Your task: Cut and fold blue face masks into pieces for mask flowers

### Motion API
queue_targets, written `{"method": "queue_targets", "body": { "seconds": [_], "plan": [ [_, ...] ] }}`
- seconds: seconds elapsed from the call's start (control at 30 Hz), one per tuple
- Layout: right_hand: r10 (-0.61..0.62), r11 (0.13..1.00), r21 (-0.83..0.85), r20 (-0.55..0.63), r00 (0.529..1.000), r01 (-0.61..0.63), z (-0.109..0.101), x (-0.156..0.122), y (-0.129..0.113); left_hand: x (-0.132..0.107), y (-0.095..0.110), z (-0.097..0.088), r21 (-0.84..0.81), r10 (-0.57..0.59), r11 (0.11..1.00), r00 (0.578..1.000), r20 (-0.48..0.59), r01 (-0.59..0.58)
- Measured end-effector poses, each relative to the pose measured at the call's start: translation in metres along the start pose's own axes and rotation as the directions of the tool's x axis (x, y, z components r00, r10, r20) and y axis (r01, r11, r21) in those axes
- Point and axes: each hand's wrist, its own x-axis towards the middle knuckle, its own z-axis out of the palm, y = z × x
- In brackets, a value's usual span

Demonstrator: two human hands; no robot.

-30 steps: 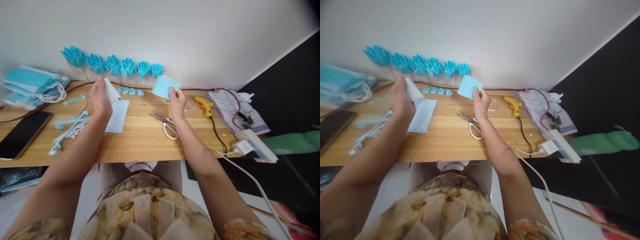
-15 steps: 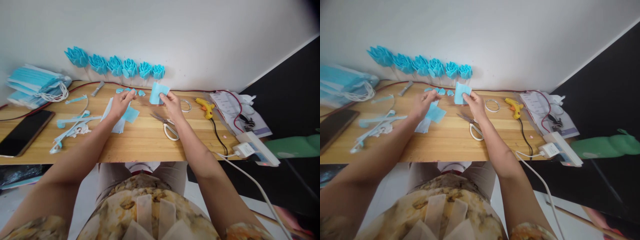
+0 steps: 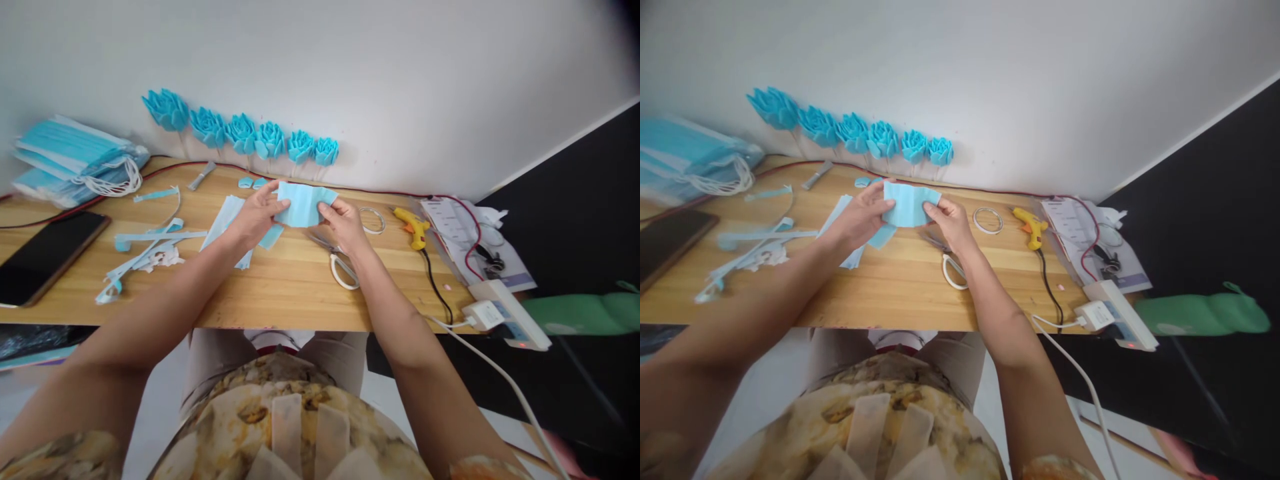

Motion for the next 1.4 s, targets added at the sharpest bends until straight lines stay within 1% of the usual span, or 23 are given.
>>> {"method": "queue_targets", "body": {
  "seconds": [0.07,0.13,0.23,0.33,0.4,0.47,0.57,0.63,0.7,0.77,0.8,0.87,0.93,0.97,1.0,1.07,1.13,1.2,1.23,1.3,1.37,1.4],
  "plan": [
    [-0.033,0.999,-0.021,-0.057,0.998,0.032,-0.001,0.001,0.002,0.002,0.001,-0.003,0.003,0.023,1.000,0.997,-0.070,-0.023],
    [-0.059,0.997,-0.053,-0.097,0.994,0.054,-0.002,0.002,0.003,0.003,0.002,-0.006,0.010,0.039,0.999,0.993,-0.108,-0.038],
    [-0.063,0.994,-0.095,-0.117,0.991,0.052,-0.002,0.003,0.002,0.004,0.000,-0.007,0.004,0.056,0.998,0.990,-0.129,-0.056],
    [-0.065,0.994,-0.097,-0.140,0.988,0.052,0.000,0.003,-0.001,0.004,-0.003,-0.008,-0.008,0.072,0.997,0.988,-0.138,-0.074],
    [-0.083,0.992,-0.108,-0.163,0.983,0.066,0.001,0.003,-0.002,0.005,-0.005,-0.008,0.024,0.088,0.996,0.984,-0.157,-0.086],
    [-0.133,0.983,-0.152,-0.206,0.969,0.103,0.000,0.003,-0.002,0.006,-0.005,-0.009,0.095,0.117,0.991,0.973,-0.201,-0.099],
    [-0.249,0.947,-0.271,-0.271,0.930,0.175,-0.003,0.003,-0.002,0.005,-0.001,-0.010,0.171,0.153,0.979,0.953,-0.260,-0.110],
    [-0.318,0.909,-0.359,-0.271,0.908,0.211,-0.003,0.002,-0.004,0.003,0.003,-0.007,0.163,0.126,0.982,0.965,-0.229,-0.090],
    [-0.380,0.862,-0.443,-0.236,0.894,0.249,-0.002,-0.001,-0.007,0.000,0.005,-0.004,0.125,0.042,0.992,0.991,-0.129,-0.025],
    [-0.444,0.788,-0.536,-0.153,0.883,0.303,0.000,-0.005,-0.009,-0.004,0.006,0.001,0.077,-0.062,0.995,0.998,-0.011,0.063],
    [-0.478,0.737,-0.583,-0.091,0.874,0.342,0.001,-0.007,-0.009,-0.006,0.005,0.003,0.054,-0.105,0.993,0.994,0.040,0.103],
    [-0.521,0.622,-0.648,0.077,0.850,0.440,0.004,-0.010,-0.007,-0.008,0.003,0.005,0.014,-0.168,0.986,0.978,0.122,0.167],
    [-0.526,0.529,-0.649,0.255,0.812,0.546,0.006,-0.011,-0.002,-0.008,-0.001,0.005,-0.021,-0.201,0.978,0.964,0.175,0.207],
    [-0.519,0.498,-0.634,0.329,0.789,0.592,0.006,-0.011,0.001,-0.007,-0.002,0.004,-0.038,-0.204,0.976,0.961,0.187,0.215],
    [-0.511,0.473,-0.618,0.389,0.767,0.628,0.006,-0.011,0.003,-0.006,-0.004,0.002,-0.054,-0.198,0.976,0.962,0.190,0.212],
    [-0.495,0.434,-0.600,0.465,0.734,0.672,0.006,-0.010,0.008,-0.003,-0.006,-0.001,-0.080,-0.166,0.980,0.970,0.179,0.183],
    [-0.473,0.416,-0.599,0.501,0.725,0.685,0.005,-0.009,0.010,-0.001,-0.008,-0.004,-0.081,-0.134,0.986,0.978,0.162,0.148],
    [-0.444,0.415,-0.611,0.510,0.736,0.674,0.005,-0.009,0.010,-0.001,-0.008,-0.005,-0.045,-0.112,0.992,0.985,0.128,0.119],
    [-0.429,0.420,-0.624,0.504,0.750,0.659,0.005,-0.010,0.009,-0.001,-0.008,-0.005,-0.015,-0.105,0.994,0.989,0.102,0.107],
    [-0.408,0.440,-0.664,0.452,0.793,0.605,0.006,-0.012,0.006,-0.002,-0.008,-0.004,0.047,-0.093,0.995,0.995,0.040,0.091],
    [-0.416,0.475,-0.699,0.357,0.836,0.534,0.007,-0.014,0.003,-0.003,-0.008,-0.003,0.090,-0.086,0.992,0.996,-0.009,0.086],
    [-0.430,0.497,-0.704,0.307,0.849,0.507,0.007,-0.015,0.001,-0.003,-0.008,-0.003,0.103,-0.083,0.991,0.996,-0.022,0.085]
  ]
}}
